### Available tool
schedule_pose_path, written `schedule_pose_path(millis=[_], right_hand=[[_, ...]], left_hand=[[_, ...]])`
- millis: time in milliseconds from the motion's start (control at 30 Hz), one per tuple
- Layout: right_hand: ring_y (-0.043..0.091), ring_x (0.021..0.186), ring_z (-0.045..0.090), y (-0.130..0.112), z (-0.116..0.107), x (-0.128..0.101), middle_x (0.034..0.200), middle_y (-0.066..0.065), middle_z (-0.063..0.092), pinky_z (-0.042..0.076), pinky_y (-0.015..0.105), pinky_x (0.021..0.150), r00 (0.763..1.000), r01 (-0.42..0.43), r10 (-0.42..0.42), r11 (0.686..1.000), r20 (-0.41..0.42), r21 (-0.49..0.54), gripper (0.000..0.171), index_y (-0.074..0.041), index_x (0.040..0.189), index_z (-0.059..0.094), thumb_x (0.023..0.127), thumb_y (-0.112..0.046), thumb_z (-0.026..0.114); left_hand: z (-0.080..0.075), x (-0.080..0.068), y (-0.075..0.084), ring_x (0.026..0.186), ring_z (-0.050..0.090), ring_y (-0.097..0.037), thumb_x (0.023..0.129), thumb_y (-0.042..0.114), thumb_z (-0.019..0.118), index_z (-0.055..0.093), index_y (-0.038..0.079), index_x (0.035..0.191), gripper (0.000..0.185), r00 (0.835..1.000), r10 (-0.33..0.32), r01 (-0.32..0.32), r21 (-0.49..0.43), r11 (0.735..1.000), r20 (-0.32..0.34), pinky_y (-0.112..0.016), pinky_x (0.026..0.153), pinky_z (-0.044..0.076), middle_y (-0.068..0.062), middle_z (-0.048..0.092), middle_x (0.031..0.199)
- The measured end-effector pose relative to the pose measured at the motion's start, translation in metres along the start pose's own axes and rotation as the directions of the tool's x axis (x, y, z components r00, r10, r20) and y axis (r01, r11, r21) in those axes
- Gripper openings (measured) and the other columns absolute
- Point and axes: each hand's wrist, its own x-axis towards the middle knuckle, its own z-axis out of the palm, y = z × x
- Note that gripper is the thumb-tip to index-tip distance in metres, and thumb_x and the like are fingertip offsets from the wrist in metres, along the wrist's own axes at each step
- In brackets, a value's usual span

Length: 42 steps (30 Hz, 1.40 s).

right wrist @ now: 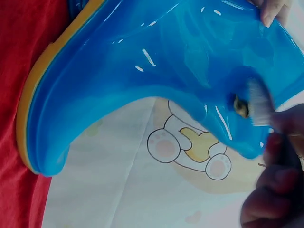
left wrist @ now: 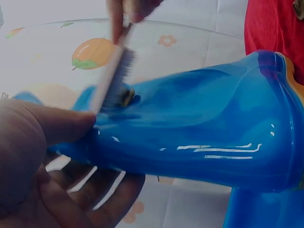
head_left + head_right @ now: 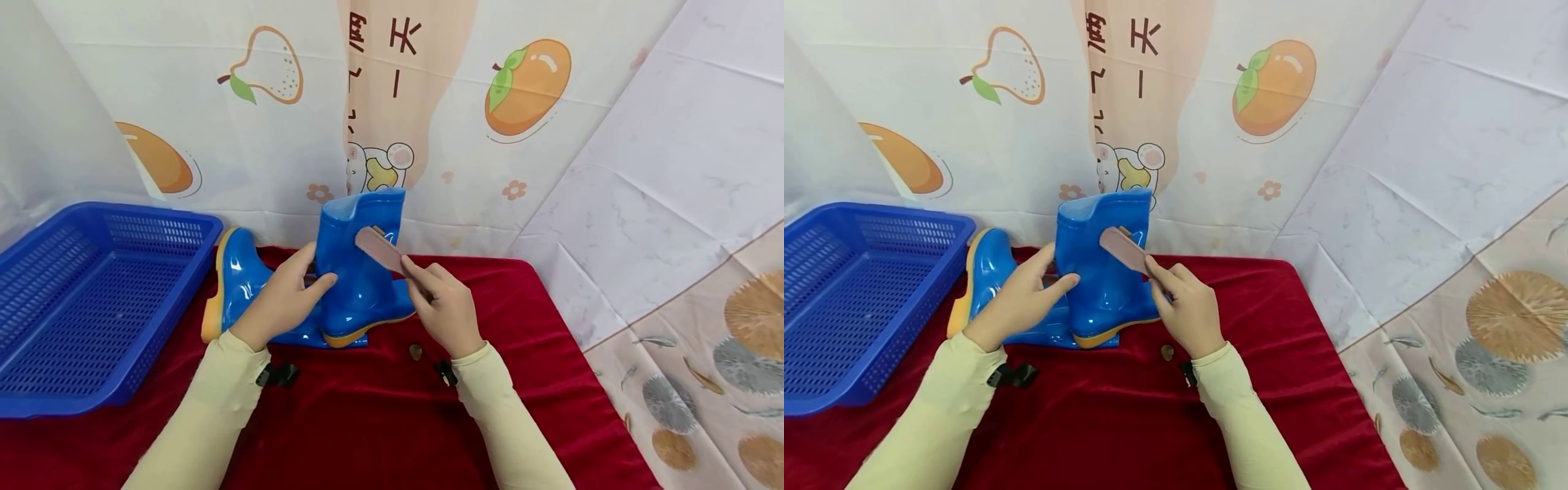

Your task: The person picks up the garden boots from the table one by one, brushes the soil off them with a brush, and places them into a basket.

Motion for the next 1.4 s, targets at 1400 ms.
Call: schedule_pose_path(millis=[1400], right_hand=[[0.009,0.060,0.040,0.0027,-0.0044,0.0023,0.070,0.003,0.054,0.036,0.026,0.049,0.997,0.001,-0.004,0.999,-0.076,-0.040,0.037,-0.014,0.129,0.074,0.093,-0.009,0.073]], left_hand=[[-0.0010,0.0014,-0.0025,0.131,0.057,-0.045,0.108,0.026,0.056,0.036,0.007,0.153,0.053,0.991,-0.110,0.110,-0.005,0.994,-0.074,-0.064,0.101,0.049,-0.019,0.051,0.151]])
